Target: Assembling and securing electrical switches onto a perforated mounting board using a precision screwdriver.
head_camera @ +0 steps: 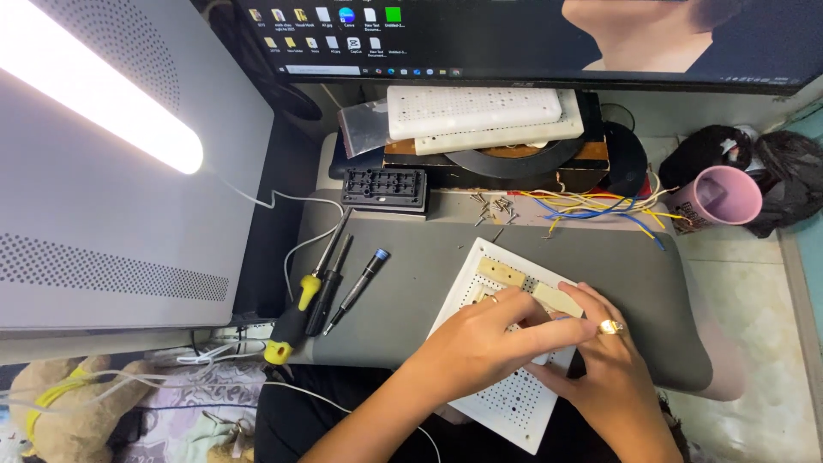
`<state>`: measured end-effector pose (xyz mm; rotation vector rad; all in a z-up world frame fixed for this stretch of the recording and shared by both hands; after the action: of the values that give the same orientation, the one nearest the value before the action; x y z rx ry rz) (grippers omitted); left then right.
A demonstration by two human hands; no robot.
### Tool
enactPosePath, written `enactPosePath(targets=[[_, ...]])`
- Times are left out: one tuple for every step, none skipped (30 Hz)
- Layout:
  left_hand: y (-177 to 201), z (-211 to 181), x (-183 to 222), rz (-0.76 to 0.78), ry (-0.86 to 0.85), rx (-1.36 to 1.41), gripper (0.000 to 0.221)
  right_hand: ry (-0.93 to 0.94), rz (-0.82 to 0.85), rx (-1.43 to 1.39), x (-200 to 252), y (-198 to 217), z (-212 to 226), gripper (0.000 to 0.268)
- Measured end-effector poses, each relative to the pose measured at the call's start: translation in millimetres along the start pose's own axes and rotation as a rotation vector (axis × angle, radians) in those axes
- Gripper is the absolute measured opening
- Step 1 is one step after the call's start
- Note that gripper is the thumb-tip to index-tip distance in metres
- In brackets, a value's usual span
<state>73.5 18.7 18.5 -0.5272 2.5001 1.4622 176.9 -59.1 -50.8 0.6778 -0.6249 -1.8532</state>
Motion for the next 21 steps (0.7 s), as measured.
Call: enactPosePath(targets=[[0,-1,1,-0.029,-0.009,-0.012,0.056,0.02,-0.015,-0.022,-1,1,2,0.066],[0,-1,3,-0.058,-0.02,-0.024,0.053,0.04,-0.031,-0.044,-2,2,4,0.076],[1,-2,2,-0.057,-0.022,-0.024,0.053,0.04,-0.033,-0.043,-2,3,4,0.076],[2,-5,1,-0.049,-0.051,0.01,0.055,-0.057,0.023,-0.062,-1,-1,-5,0.068],[3,-9,0,-0.04,-0.08,0.044,0.057,-0.153,0.079,-0.079,0,-5,-13,0.06],[2,-8,0,-0.042,-0.081,0.04,0.057,-0.149,0.077,-0.079,0,-6,-13,0.06],[1,-8,0,-0.05,-0.081,0.025,0.056,-0.1,0.027,-0.085,-1,-2,-9,0.076],[0,-7,1,-0.054,-0.08,0.014,0.055,-0.057,-0.022,-0.092,0,2,-5,0.093],[5,-7,-1,-0.051,-0.081,0.014,0.055,-0.059,-0.023,-0.093,-1,3,-10,0.093],[8,-4,0,-0.045,-0.041,0.022,0.051,0.028,-0.027,-0.063,1,3,-7,0.091],[10,0,1,-0.038,0.0,0.03,0.047,0.114,-0.033,-0.033,4,2,-6,0.09],[5,6,2,0.002,0.013,0.061,0.047,0.065,-0.022,-0.05,2,5,-1,0.09],[5,9,2,-0.036,-0.01,0.011,0.041,0.069,-0.009,-0.033,-1,6,6,0.088],[3,11,3,-0.073,-0.037,-0.031,0.035,0.067,0.004,-0.014,-3,8,11,0.085],[-2,8,7,-0.03,-0.027,0.007,0.035,0.013,0.016,-0.03,4,6,15,0.085],[5,9,4,-0.108,-0.03,0.033,0.037,-0.001,0.018,-0.035,0,8,19,0.078],[14,9,1,-0.185,-0.031,0.058,0.039,-0.014,0.02,-0.039,-5,12,23,0.072],[12,9,0,-0.177,-0.036,0.065,0.039,-0.025,0.015,-0.04,-6,13,23,0.072],[14,9,-1,-0.198,-0.052,0.054,0.039,-0.06,0.033,-0.043,-7,13,22,0.063],[17,8,-1,-0.222,-0.065,0.04,0.038,-0.09,0.055,-0.048,-9,11,21,0.054],[17,8,-3,-0.216,-0.067,0.042,0.038,-0.096,0.052,-0.05,-9,12,20,0.054]])
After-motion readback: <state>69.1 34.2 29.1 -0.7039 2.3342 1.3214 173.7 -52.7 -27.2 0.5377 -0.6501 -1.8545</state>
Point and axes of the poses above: each hand's wrist, its own x-axis away from the middle knuckle, its own y-axis out of the back of the hand, z = x × y, the point moved 9 cm from there along -x, towards the middle knuckle, and after that the axes turned 15 degrees about -x, right-handed, at the moved point
